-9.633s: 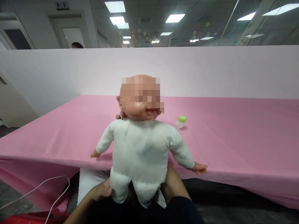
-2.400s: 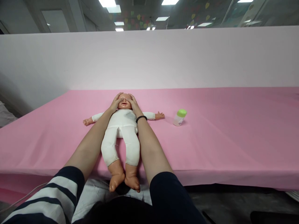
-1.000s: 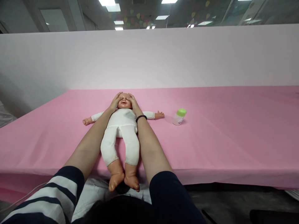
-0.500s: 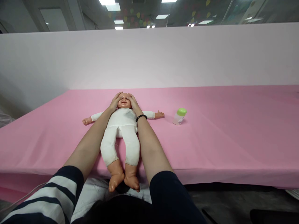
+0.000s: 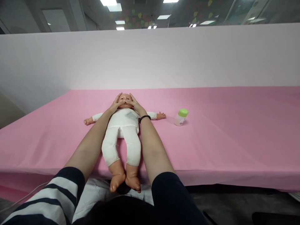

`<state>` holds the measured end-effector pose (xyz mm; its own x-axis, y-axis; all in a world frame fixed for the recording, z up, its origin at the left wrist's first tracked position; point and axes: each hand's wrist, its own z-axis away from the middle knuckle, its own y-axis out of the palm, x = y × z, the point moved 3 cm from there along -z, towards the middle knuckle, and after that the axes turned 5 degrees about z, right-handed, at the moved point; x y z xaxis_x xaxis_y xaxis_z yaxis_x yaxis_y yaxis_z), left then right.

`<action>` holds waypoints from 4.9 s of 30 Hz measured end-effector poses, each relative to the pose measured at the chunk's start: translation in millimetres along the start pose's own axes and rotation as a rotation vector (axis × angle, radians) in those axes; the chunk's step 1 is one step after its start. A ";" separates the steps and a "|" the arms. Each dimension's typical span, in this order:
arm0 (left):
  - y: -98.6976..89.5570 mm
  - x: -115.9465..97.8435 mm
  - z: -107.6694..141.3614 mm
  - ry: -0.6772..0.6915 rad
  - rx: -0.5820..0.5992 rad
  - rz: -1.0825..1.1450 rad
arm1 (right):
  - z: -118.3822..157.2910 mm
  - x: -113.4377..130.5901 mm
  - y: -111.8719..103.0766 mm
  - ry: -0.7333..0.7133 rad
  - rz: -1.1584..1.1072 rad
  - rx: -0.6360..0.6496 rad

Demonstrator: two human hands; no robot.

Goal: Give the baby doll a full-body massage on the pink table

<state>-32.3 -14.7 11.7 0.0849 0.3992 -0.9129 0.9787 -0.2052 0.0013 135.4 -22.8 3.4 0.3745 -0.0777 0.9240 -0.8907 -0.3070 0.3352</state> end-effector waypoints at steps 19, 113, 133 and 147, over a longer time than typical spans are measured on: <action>-1.1 -7.4 10.5 -0.099 0.188 0.191 | 13.6 9.7 1.0 -0.027 -0.025 0.020; -0.3 -10.6 20.1 -0.203 0.140 0.201 | 28.0 22.0 14.5 0.062 0.064 0.007; 3.4 -21.9 28.0 -0.184 0.122 0.140 | 28.6 19.4 14.0 0.027 0.056 0.027; -2.0 -6.9 18.4 -0.201 0.137 0.197 | 27.3 23.9 15.6 0.036 0.084 -0.011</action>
<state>-38.2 -33.4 10.5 0.2180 0.1583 -0.9630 0.9118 -0.3850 0.1431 137.5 -55.3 25.7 0.2892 -0.0686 0.9548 -0.9215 -0.2900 0.2583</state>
